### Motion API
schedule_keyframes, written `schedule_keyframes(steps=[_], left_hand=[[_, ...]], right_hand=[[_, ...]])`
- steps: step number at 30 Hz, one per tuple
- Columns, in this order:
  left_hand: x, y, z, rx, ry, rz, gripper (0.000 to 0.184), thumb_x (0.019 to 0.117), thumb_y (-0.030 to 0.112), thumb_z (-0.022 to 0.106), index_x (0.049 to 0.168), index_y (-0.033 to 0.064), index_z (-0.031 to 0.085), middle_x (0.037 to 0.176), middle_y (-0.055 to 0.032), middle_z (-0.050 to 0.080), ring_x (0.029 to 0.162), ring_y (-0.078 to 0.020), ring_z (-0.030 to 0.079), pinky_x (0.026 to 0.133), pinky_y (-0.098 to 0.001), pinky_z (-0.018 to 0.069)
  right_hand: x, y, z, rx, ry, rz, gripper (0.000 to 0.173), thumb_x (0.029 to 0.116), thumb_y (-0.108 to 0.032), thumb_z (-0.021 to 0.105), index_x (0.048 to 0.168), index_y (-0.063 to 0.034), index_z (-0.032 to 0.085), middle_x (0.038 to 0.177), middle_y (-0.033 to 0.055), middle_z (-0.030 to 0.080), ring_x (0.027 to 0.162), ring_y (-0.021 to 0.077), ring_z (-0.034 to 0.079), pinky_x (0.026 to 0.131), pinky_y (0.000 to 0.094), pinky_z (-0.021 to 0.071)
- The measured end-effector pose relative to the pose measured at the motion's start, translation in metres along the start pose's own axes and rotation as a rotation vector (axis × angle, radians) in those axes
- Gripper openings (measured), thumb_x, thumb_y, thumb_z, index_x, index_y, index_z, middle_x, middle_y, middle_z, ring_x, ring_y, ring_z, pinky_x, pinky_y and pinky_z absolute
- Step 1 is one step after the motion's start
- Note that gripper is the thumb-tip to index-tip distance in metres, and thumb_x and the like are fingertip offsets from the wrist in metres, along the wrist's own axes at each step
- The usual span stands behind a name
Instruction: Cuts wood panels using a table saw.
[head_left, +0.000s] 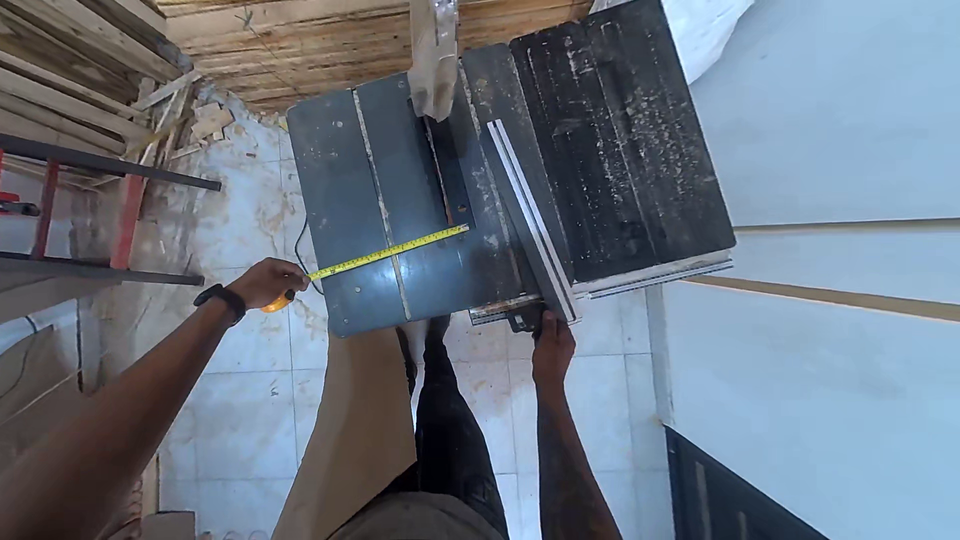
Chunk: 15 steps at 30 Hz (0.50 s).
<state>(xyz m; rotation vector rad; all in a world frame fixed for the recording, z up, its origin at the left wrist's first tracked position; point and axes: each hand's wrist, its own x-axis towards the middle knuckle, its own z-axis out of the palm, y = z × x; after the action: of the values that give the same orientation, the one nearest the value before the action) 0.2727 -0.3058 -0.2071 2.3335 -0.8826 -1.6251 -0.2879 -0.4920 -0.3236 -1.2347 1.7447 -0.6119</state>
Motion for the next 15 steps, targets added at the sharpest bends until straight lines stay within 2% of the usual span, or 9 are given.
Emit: schedule_keyframes(steps=[2,6,9,11,12,15], left_hand=[[0.004,0.011,0.002,0.009,-0.002,0.007,0.02,0.1036,0.026,0.062,0.098,0.0145,0.078,0.094,-0.0023,0.077,0.079,-0.0177,0.073,0.079,-0.0454,0.0604],[0.016,0.032,0.003,0.026,0.017,0.007,0.022,0.1037,0.028,0.062,0.1,0.0129,0.078,0.092,-0.0043,0.077,0.077,-0.0189,0.071,0.078,-0.0472,0.0593],[0.022,0.041,0.003,0.043,-0.001,0.012,0.022,0.1028,0.03,0.064,0.099,0.0139,0.079,0.089,-0.0035,0.077,0.076,-0.0179,0.071,0.077,-0.0459,0.0596],[0.022,0.045,0.008,0.028,-0.005,0.011,0.022,0.1032,0.03,0.063,0.1,0.0133,0.078,0.088,-0.0029,0.077,0.074,-0.0171,0.071,0.075,-0.0437,0.0599],[0.022,0.047,0.008,0.029,-0.007,0.013,0.023,0.1035,0.029,0.063,0.1,0.0134,0.079,0.088,-0.0024,0.077,0.073,-0.0165,0.071,0.074,-0.0429,0.0601],[0.028,0.05,0.013,0.024,-0.025,0.03,0.022,0.103,0.029,0.064,0.099,0.0134,0.079,0.089,-0.0026,0.077,0.074,-0.0164,0.071,0.075,-0.043,0.0604]], right_hand=[[0.001,0.0,-0.004,-0.011,0.002,0.001,0.045,0.1057,-0.044,0.054,0.102,-0.0019,0.068,0.08,0.0106,0.065,0.067,0.0216,0.063,0.066,0.0444,0.0561],[-0.012,-0.01,0.017,0.073,0.154,0.001,0.041,0.1068,-0.041,0.052,0.109,-0.0027,0.067,0.09,0.0099,0.068,0.08,0.0187,0.067,0.078,0.0432,0.0583],[-0.024,-0.015,0.038,0.122,0.264,0.044,0.041,0.1072,-0.041,0.051,0.109,-0.0032,0.067,0.089,0.0086,0.067,0.079,0.0175,0.067,0.077,0.0414,0.0583],[-0.022,-0.007,0.036,0.1,0.241,0.048,0.043,0.1069,-0.043,0.051,0.106,-0.0031,0.066,0.084,0.0084,0.065,0.072,0.0182,0.064,0.07,0.0412,0.0569],[-0.018,-0.003,0.031,0.09,0.197,0.03,0.043,0.1067,-0.044,0.051,0.106,-0.0035,0.066,0.084,0.0087,0.065,0.071,0.0184,0.064,0.07,0.0416,0.0568],[-0.002,0.001,0.008,0.069,0.093,-0.01,0.044,0.1056,-0.045,0.053,0.111,-0.0039,0.066,0.091,0.0105,0.069,0.079,0.02,0.067,0.077,0.0447,0.0585]])
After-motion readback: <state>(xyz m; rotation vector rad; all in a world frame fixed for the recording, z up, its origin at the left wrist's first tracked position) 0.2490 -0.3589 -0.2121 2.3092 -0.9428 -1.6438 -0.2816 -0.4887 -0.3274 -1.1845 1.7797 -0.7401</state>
